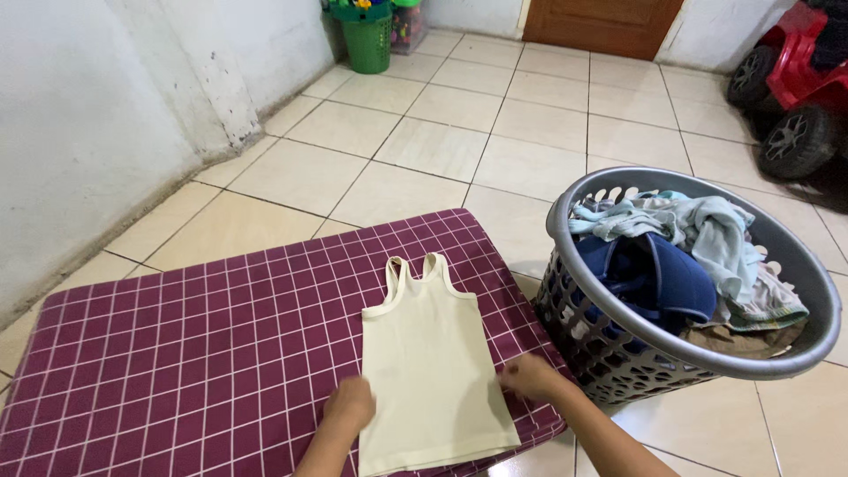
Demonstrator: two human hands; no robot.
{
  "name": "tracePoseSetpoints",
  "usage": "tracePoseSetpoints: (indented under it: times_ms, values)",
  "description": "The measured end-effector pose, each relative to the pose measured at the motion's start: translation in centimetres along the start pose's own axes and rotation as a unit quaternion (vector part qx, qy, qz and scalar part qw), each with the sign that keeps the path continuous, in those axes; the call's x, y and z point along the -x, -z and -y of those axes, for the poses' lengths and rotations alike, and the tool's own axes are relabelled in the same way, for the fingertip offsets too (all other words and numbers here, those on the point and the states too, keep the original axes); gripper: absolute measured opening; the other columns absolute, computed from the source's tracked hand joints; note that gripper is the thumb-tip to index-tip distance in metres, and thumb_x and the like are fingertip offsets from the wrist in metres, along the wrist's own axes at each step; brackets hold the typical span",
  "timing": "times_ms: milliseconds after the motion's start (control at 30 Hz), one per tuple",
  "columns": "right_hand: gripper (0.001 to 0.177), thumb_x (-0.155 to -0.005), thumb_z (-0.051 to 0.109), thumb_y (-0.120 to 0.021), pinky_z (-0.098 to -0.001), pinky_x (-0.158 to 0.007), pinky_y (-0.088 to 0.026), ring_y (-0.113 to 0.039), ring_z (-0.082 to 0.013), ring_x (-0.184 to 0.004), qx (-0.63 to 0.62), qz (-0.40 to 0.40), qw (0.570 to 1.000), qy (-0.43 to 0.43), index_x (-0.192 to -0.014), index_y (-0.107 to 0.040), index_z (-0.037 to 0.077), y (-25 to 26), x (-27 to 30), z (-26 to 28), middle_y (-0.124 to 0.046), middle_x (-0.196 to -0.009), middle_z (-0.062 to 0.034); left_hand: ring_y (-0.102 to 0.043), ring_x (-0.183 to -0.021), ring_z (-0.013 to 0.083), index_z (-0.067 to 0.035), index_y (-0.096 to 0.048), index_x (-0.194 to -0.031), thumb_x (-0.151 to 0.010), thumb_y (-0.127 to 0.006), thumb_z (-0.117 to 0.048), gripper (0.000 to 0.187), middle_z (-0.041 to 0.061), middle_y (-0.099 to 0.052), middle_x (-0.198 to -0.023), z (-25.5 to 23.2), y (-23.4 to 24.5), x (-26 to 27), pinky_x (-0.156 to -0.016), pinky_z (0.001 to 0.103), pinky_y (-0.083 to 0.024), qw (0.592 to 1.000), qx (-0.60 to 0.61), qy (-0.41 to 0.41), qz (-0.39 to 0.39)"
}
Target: The person takes clothes from a laundry basket and folds them one by one on a purple checkered mat. They handle several tank tops and a pair of underwear, smoothing and folding each item neatly before stacking them.
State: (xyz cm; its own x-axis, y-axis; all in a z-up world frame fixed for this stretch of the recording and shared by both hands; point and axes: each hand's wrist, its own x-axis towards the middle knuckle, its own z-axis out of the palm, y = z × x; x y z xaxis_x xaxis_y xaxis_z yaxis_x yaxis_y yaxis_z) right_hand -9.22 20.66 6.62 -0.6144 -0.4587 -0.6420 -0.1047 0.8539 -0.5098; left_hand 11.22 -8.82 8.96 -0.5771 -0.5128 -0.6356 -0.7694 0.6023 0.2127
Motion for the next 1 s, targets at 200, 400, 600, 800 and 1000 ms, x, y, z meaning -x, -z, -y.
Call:
tracePoseSetpoints:
  times_ms: [200, 400, 600, 800, 1000]
  values:
    - [0.028, -0.092, 0.029, -0.066, -0.0404, -0.079, -0.057, -0.073, -0.0249, -0.082, -0.052, -0.222, 0.974, -0.004, -0.103, -0.077, 0.006, 0.2, -6.3, 0.5, -0.077, -0.093, -0.013, -0.065, -0.114, 0.0345, -0.007, -0.064, -0.121, -0.097, -0.062, -0.024, 0.029, 0.016, -0.06, -0.129, -3.5, 3.5, -2.5, -0.095, 0.045, -0.057, 0.967, 0.109, -0.062, -0.223]
    - [0.036, -0.096, 0.039, -0.066, -0.043, -0.086, -0.056, -0.073, -0.0292, -0.094, -0.053, -0.21, 0.973, -0.078, -0.109, -0.074, 0.006, 0.9, -8.4, 4.3, -0.076, -0.101, -0.0137, -0.061, -0.12, 0.0355, -0.002, -0.055, -0.131, -0.09, -0.072, -0.046, 0.063, 0.016, -0.057, -0.133, -5.4, 4.8, -6.0, -0.092, 0.045, -0.059, 0.959, 0.139, 0.056, -0.24]
    - [0.024, -0.089, 0.026, -0.073, -0.0412, -0.082, -0.056, -0.07, -0.0235, -0.086, -0.085, -0.212, 0.973, -0.037, -0.1, -0.073, 0.005, 1.4, -8.7, 5.6, -0.075, -0.093, -0.0098, -0.071, -0.108, 0.0308, -0.007, -0.068, -0.119, -0.106, -0.051, -0.037, 0.037, 0.013, -0.069, -0.118, -3.9, 4.9, -8.7, -0.092, 0.044, -0.062, 0.974, 0.129, 0.077, -0.173]
    - [0.025, -0.082, 0.02, -0.081, -0.0346, -0.065, -0.055, -0.063, -0.0183, -0.067, -0.327, -0.167, 0.93, 0.009, -0.091, -0.064, 0.005, 1.0, -9.0, 4.2, -0.068, -0.079, -0.0078, -0.075, -0.101, 0.0325, -0.001, -0.067, -0.116, -0.109, -0.045, -0.031, 0.038, 0.019, -0.071, -0.11, 0.4, 3.7, -12.4, -0.091, 0.045, -0.061, 0.933, 0.301, 0.105, -0.166]
    - [0.036, -0.091, 0.038, -0.077, -0.0348, -0.06, -0.047, -0.054, -0.0176, -0.063, -0.189, -0.076, 0.978, -0.033, -0.095, -0.074, 0.003, -0.1, -8.7, 4.6, -0.064, -0.077, -0.0092, -0.07, -0.106, 0.0331, -0.003, -0.073, -0.103, -0.099, -0.062, -0.056, 0.055, 0.019, -0.07, -0.106, 0.6, 1.7, -11.7, -0.094, 0.044, -0.056, 0.984, 0.139, 0.049, -0.104]
